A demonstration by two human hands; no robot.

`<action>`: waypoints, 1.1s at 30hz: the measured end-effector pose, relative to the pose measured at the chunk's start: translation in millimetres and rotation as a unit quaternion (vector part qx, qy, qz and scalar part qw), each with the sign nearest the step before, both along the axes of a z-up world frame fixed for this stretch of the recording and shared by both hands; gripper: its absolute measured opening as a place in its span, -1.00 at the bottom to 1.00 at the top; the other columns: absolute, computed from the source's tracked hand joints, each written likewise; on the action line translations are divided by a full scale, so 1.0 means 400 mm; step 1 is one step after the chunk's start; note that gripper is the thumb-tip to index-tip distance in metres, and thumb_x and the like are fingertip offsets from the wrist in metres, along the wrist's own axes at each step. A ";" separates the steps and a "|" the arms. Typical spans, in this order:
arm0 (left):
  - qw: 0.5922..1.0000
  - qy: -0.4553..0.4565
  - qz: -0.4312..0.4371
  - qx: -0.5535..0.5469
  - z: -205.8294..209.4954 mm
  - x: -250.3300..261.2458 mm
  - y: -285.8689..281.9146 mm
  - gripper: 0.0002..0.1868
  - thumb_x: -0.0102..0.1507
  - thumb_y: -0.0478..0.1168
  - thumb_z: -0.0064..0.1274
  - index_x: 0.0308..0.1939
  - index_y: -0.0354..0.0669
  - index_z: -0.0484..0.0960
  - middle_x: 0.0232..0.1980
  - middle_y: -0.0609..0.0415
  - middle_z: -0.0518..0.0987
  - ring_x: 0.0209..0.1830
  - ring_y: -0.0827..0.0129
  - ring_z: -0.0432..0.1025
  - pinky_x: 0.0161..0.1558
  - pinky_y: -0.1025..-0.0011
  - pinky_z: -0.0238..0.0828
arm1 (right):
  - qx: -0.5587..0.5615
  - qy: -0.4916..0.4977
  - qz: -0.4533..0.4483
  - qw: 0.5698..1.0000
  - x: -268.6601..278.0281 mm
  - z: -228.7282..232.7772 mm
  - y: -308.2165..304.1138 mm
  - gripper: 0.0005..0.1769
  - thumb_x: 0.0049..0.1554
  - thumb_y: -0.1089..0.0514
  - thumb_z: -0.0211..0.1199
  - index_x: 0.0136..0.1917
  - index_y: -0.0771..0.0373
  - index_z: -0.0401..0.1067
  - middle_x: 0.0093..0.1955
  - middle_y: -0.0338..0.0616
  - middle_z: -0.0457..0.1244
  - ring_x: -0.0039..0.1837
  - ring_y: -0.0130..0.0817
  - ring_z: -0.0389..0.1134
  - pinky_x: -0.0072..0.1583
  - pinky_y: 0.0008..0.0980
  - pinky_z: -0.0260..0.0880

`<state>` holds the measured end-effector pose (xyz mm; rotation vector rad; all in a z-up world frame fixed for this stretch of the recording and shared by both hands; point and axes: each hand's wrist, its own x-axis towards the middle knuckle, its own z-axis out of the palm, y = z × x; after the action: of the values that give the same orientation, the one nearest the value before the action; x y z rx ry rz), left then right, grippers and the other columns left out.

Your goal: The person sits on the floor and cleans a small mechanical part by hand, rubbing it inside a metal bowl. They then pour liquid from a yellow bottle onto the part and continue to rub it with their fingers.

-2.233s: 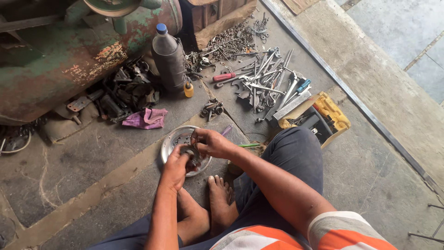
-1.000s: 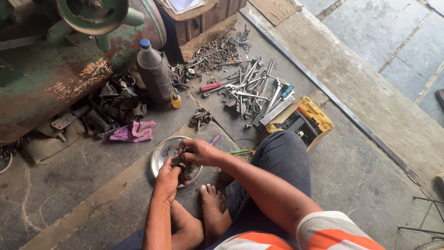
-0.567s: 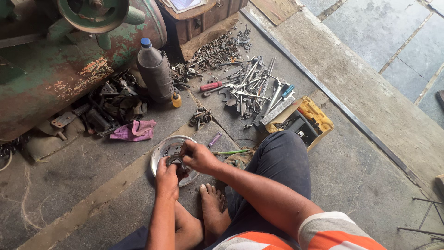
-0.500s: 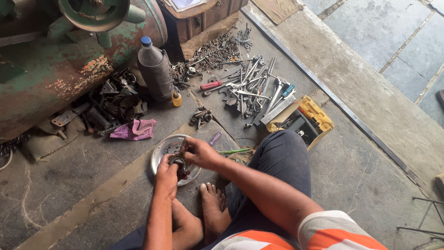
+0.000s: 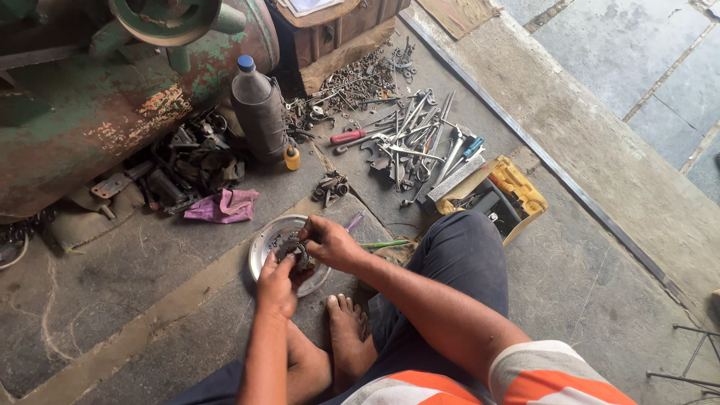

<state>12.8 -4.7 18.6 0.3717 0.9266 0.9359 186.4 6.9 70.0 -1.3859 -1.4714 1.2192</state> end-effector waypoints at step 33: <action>0.987 0.124 0.094 0.026 0.038 -0.007 0.020 -0.62 0.25 -0.43 -0.16 0.14 -0.13 0.38 -0.17 0.04 0.58 -0.56 0.27 0.55 -0.55 0.38 0.54 | -0.110 0.151 -0.077 0.979 0.034 -0.021 0.025 -0.86 0.17 0.29 0.29 0.00 0.37 0.43 -0.11 -0.20 0.42 -0.15 -0.54 0.42 -0.12 -0.47 0.50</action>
<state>9.9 3.2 33.8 0.4588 1.1814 1.1043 200.0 16.9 61.7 -1.3583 -1.0253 1.4523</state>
